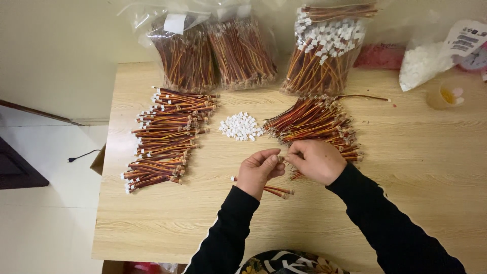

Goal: Assembling small white connectors onto the ends of thin wire bundles at a workbench.

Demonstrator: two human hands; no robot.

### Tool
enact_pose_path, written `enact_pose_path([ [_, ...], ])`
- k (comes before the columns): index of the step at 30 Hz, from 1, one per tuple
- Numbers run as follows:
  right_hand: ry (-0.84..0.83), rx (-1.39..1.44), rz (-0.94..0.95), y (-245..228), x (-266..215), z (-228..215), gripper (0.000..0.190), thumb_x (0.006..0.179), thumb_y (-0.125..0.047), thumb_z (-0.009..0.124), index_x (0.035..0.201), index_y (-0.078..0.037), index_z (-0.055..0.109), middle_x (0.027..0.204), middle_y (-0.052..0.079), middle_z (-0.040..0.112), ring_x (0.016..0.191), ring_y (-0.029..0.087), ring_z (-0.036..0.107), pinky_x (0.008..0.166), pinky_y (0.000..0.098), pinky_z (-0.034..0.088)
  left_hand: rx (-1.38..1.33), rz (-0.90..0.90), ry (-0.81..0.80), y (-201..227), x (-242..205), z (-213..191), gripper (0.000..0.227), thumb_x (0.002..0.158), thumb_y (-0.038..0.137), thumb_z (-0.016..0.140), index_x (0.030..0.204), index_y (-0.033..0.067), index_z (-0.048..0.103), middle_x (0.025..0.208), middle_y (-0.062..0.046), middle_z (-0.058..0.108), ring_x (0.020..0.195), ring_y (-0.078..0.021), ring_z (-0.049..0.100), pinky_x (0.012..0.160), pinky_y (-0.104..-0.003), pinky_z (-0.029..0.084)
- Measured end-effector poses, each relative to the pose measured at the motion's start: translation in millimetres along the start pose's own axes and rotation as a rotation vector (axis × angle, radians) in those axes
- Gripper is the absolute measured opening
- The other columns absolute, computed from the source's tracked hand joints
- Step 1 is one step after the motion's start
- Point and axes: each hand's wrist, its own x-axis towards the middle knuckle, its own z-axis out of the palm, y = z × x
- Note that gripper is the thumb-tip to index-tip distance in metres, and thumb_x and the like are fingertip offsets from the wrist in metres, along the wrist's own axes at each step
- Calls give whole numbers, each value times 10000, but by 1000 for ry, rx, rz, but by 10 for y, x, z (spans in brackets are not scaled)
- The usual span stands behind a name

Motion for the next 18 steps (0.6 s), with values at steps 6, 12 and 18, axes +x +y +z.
enact_pose_path([
  [6,-4,18,16,25,12,16,170,837,-290,637,852,-139,713,821,114,721,912,310,684,792,410,518,-10,-64,-5,91,-61,57,199,929,108,638,1070,-30,662,866,-165,711,741,-233,728,679,-342,645],
  [12,2,20,23,-79,-16,4,174,870,-277,603,849,-145,713,787,75,715,850,283,686,772,372,524,2,-68,15,162,-59,44,188,937,116,625,1054,-27,660,837,-155,710,717,-229,727,661,-353,648],
  [18,-4,47,6,-62,1,7,181,854,-275,610,814,-128,709,753,107,702,831,309,684,755,384,517,15,-59,-6,127,-78,19,194,930,112,635,1053,-37,656,842,-164,704,720,-226,723,665,-349,646],
])
